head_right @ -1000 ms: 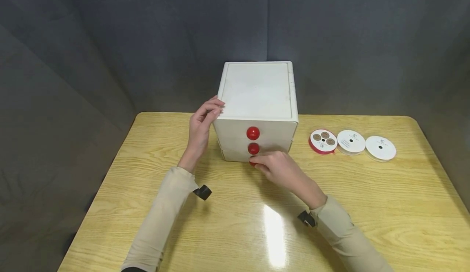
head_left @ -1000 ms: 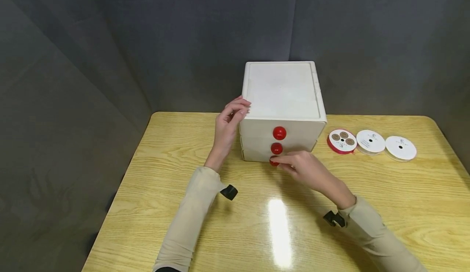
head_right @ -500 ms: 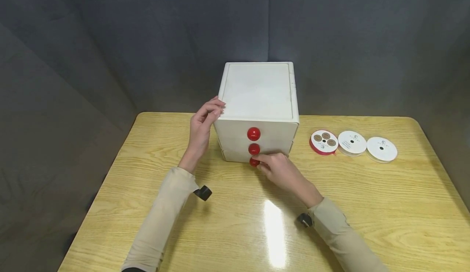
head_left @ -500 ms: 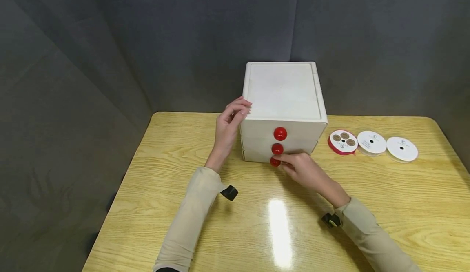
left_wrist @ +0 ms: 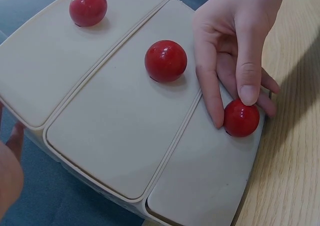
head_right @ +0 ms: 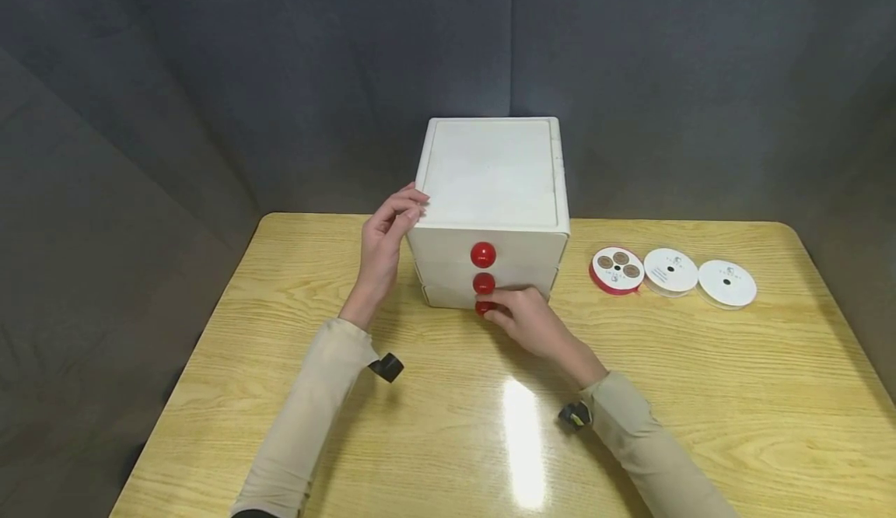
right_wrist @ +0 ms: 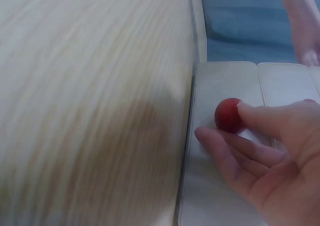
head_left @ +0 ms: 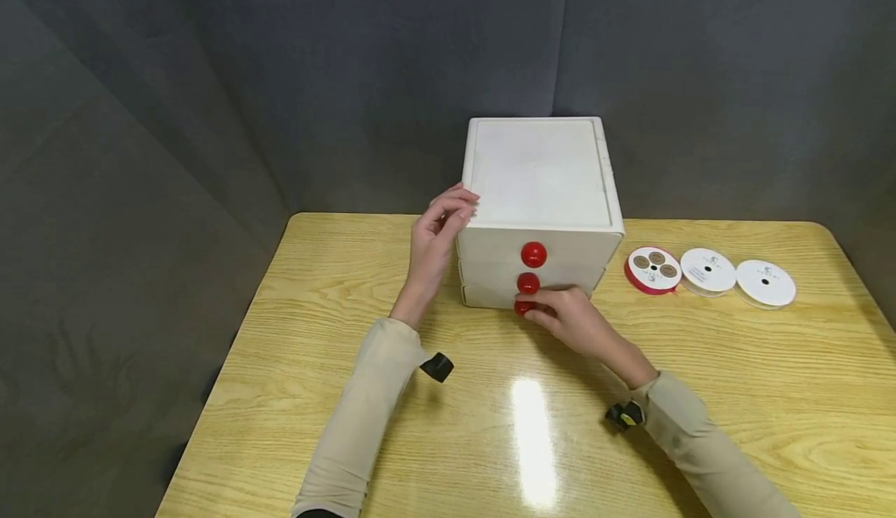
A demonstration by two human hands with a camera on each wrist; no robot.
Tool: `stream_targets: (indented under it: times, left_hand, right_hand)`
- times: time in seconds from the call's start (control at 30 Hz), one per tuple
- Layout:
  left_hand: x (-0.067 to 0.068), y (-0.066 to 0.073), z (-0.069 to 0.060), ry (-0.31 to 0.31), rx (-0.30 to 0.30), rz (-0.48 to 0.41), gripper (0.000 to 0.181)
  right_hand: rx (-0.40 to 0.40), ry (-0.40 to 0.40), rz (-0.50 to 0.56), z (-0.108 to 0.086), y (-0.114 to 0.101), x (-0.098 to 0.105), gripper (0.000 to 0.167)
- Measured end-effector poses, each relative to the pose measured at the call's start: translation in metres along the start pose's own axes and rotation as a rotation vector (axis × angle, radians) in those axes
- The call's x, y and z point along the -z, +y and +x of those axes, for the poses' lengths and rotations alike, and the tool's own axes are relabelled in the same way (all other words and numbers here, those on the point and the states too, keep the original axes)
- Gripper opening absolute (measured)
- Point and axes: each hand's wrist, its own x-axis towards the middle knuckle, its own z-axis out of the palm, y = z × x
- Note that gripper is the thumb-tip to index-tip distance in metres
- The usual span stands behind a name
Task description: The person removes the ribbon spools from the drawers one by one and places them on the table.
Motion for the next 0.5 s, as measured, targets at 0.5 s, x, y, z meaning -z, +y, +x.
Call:
stream_targets:
  times: [0.5]
  left_hand:
    - [0.0005, 0.0, 0.001, -0.005, 0.008, -0.003, 0.019]
  right_hand:
    - [-0.048, 0.035, 0.014, -0.0022, -0.0052, -0.0044, 0.022]
